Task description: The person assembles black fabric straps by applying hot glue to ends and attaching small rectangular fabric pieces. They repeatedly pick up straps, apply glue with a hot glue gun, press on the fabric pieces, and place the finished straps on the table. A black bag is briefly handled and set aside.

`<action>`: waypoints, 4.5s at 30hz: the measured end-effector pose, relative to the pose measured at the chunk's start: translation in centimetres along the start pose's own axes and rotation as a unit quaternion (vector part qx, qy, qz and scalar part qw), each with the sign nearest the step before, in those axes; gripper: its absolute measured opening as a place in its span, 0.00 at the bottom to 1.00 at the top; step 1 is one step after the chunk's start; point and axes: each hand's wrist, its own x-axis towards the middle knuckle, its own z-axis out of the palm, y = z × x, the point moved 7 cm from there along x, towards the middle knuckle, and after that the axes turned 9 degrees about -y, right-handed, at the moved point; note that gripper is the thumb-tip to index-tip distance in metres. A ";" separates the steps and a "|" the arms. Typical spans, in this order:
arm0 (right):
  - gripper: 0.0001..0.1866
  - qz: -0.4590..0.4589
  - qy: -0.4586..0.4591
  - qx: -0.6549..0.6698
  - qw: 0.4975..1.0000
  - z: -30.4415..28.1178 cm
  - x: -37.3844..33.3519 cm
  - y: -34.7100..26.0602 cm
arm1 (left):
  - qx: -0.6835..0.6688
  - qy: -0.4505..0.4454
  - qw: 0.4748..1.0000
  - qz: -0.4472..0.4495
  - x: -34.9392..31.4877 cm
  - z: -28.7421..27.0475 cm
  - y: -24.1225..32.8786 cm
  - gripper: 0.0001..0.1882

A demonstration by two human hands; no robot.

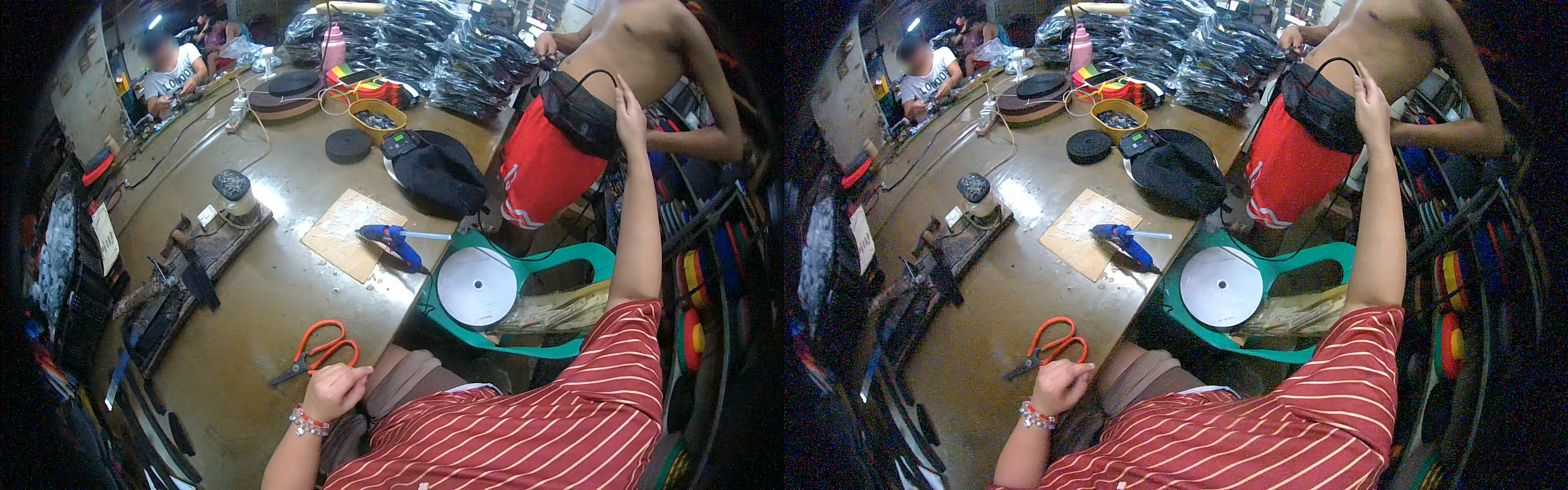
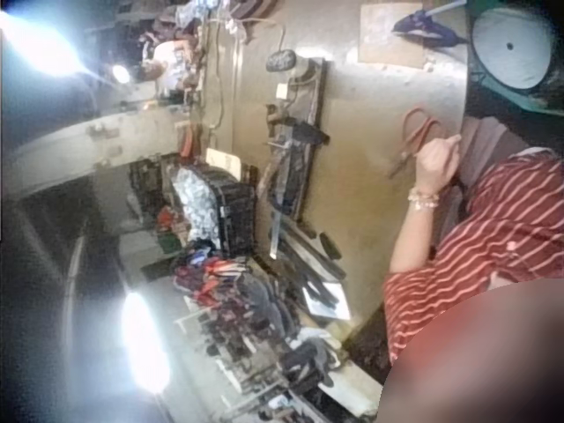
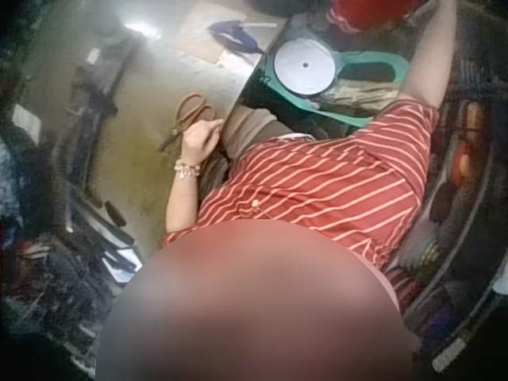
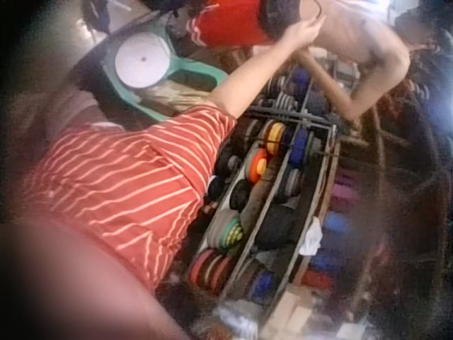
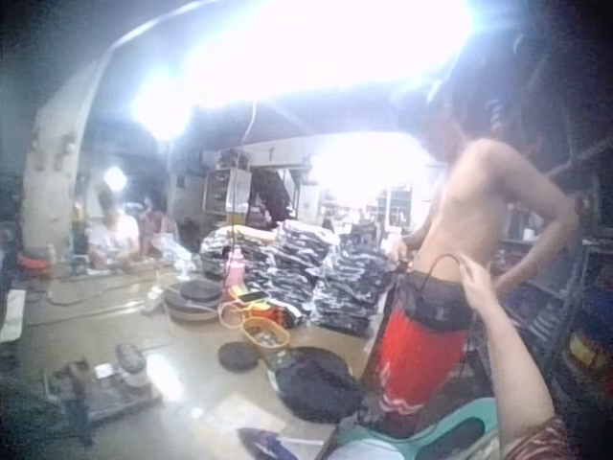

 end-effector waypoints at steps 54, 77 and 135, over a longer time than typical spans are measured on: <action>0.08 -0.089 -0.607 -0.264 0.744 20.5 2.8 4.6 | -0.055 0.004 0.989 -0.140 -0.5 0.9 -4.1 0.09; 0.15 0.086 -0.448 -0.275 0.846 11.2 1.7 8.8 | -0.068 0.050 0.977 -0.194 -1.4 0.1 -4.5 0.06; 0.11 0.256 -0.196 -0.297 0.899 6.6 -6.9 5.8 | -0.036 0.057 0.976 -0.206 -1.5 -0.3 -4.3 0.07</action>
